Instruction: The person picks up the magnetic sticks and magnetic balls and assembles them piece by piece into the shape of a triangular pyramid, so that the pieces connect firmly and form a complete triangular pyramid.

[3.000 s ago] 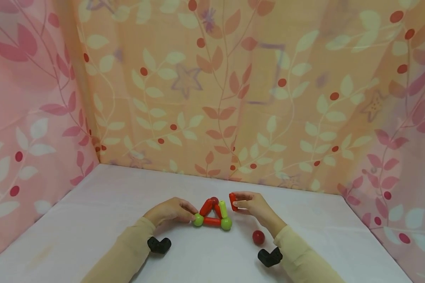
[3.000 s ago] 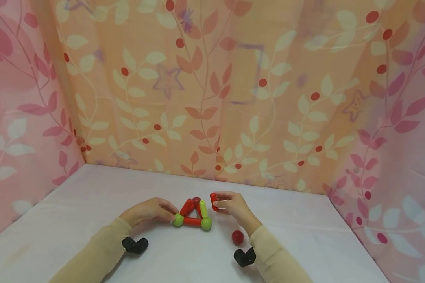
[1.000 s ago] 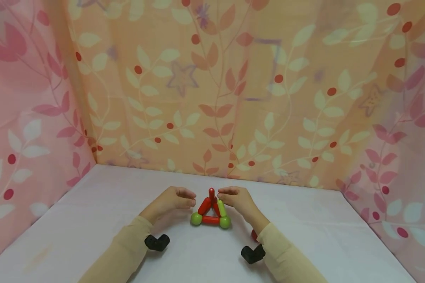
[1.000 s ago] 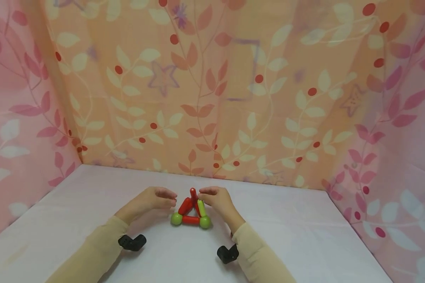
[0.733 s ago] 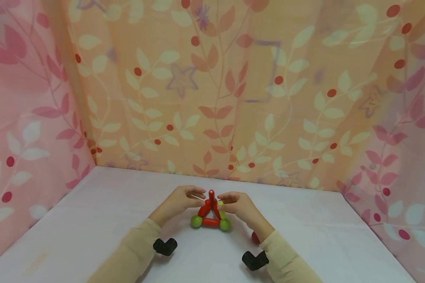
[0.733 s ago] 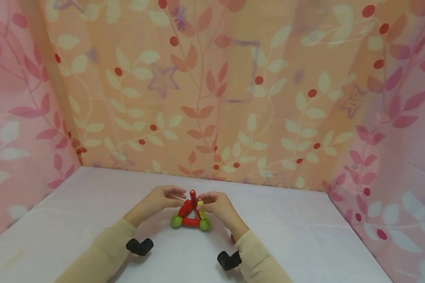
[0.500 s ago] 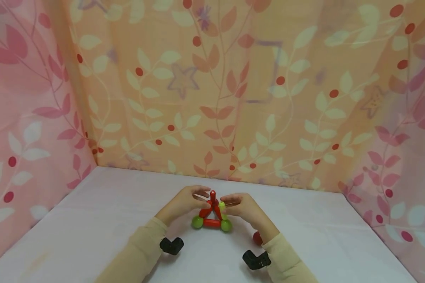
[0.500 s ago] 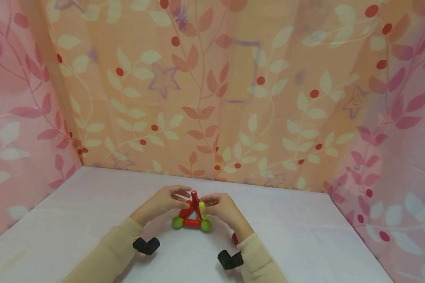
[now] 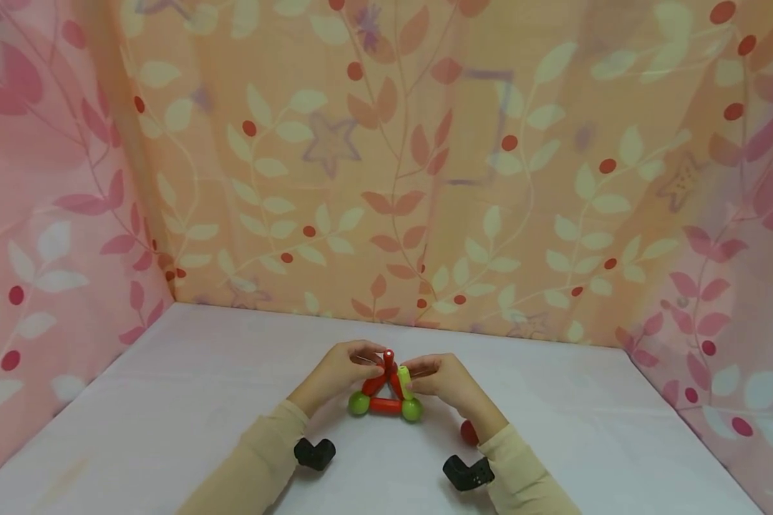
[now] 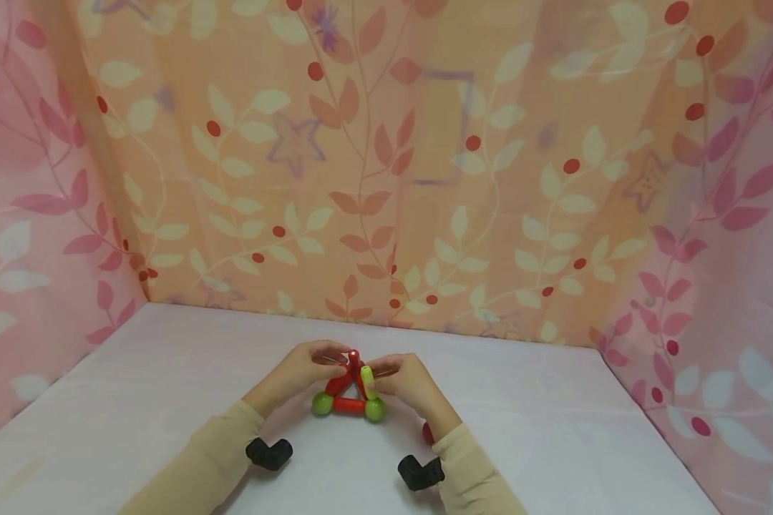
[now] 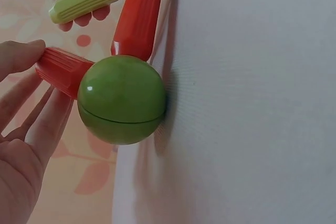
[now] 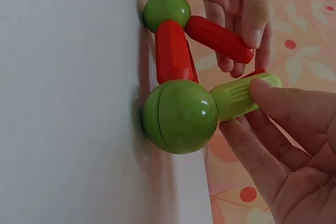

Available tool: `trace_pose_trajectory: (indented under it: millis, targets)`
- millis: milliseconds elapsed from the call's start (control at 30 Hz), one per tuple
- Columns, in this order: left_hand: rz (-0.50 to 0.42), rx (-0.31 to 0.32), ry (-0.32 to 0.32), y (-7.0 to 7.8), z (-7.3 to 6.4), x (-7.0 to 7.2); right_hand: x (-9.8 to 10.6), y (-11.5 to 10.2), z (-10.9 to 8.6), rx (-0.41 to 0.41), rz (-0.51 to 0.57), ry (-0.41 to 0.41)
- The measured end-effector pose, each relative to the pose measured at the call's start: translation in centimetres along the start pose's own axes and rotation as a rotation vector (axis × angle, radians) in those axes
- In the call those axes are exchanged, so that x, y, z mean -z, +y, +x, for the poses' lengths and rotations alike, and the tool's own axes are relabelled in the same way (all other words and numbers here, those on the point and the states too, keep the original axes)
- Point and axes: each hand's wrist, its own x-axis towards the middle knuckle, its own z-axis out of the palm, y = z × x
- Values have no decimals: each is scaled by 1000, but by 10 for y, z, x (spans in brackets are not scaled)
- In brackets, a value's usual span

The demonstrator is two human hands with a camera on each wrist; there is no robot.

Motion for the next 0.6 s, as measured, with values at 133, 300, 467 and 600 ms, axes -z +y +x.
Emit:
trace_pose_trajectory:
  millis: [133,300,467,600]
  targets:
    - [-11,10,2,0,-1,-1,2,1,-1,21,-30,-21]
    - [-22,38,-10,2,-1,-2,3,4,0,60,-63,-43]
    - [-25,46,-24,0,-2,-1,1,7,0,83,-85,-46]
    - [-31,29,-15,-2,-3,2,-1,8,0,90,-92,-42]
